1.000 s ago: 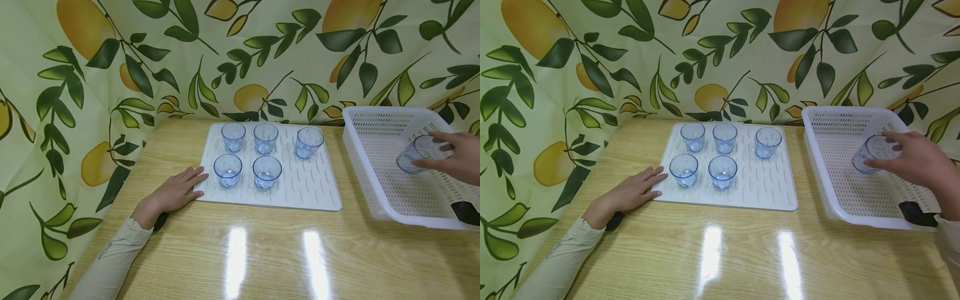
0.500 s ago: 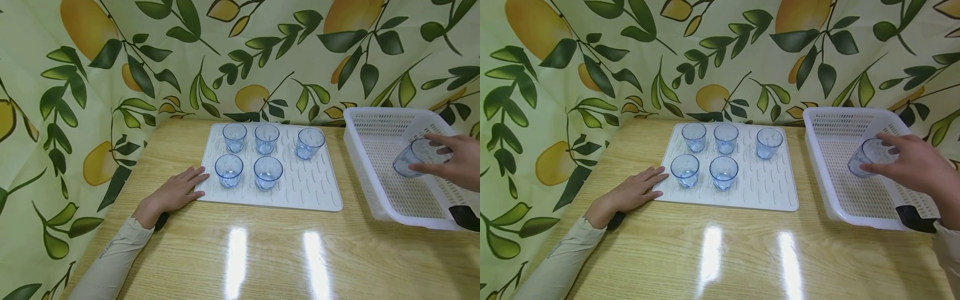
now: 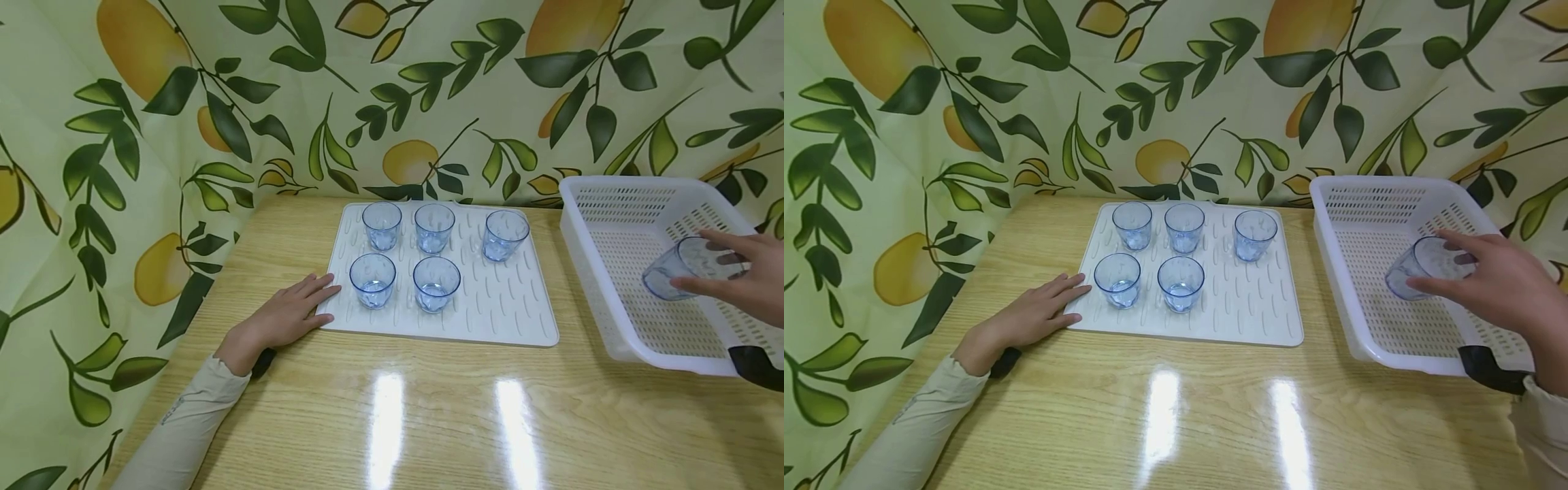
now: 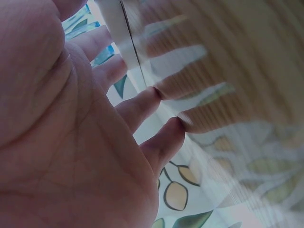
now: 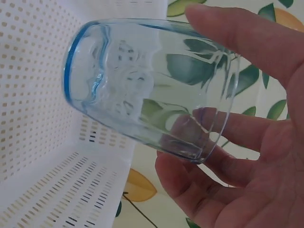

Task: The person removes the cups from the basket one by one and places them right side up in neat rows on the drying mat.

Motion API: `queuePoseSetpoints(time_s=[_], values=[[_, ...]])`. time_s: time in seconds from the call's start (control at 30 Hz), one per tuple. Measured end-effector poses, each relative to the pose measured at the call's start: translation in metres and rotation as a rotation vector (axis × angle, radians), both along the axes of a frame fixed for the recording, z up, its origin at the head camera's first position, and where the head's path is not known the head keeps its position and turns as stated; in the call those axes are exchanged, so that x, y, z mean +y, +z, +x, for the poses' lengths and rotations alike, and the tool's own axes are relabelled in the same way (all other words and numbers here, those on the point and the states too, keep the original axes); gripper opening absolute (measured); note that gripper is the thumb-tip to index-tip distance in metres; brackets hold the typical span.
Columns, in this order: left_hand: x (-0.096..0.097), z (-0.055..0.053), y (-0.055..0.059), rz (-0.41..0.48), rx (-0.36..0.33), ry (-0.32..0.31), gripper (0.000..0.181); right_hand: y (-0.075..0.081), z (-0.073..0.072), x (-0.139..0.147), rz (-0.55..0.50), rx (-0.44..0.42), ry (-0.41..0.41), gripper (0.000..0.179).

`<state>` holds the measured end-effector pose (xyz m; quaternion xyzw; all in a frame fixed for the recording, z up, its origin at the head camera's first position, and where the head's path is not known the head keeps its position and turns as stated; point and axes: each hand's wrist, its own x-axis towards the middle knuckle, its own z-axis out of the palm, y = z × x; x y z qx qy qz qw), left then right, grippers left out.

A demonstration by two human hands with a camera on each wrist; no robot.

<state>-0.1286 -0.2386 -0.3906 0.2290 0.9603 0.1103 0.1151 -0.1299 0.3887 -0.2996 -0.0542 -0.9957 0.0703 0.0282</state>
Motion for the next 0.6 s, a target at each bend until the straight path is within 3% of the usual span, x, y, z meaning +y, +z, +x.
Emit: queuePoseSetpoints(time_s=[0.17, 0.37, 0.6], values=[[-0.001, 0.001, 0.001, -0.004, -0.003, 0.008, 0.06, -0.003, 0.005, -0.003, -0.053, 0.027, 0.014, 0.092], [0.0, 0.0, 0.0, 0.003, -0.004, 0.007, 0.06, -0.007, 0.012, -0.005, -0.128, 0.118, -0.008, 0.089], [0.0, 0.001, 0.0, -0.001, -0.006, 0.011, 0.06, -0.007, 0.018, -0.01, -0.133, 0.142, -0.012, 0.086]])
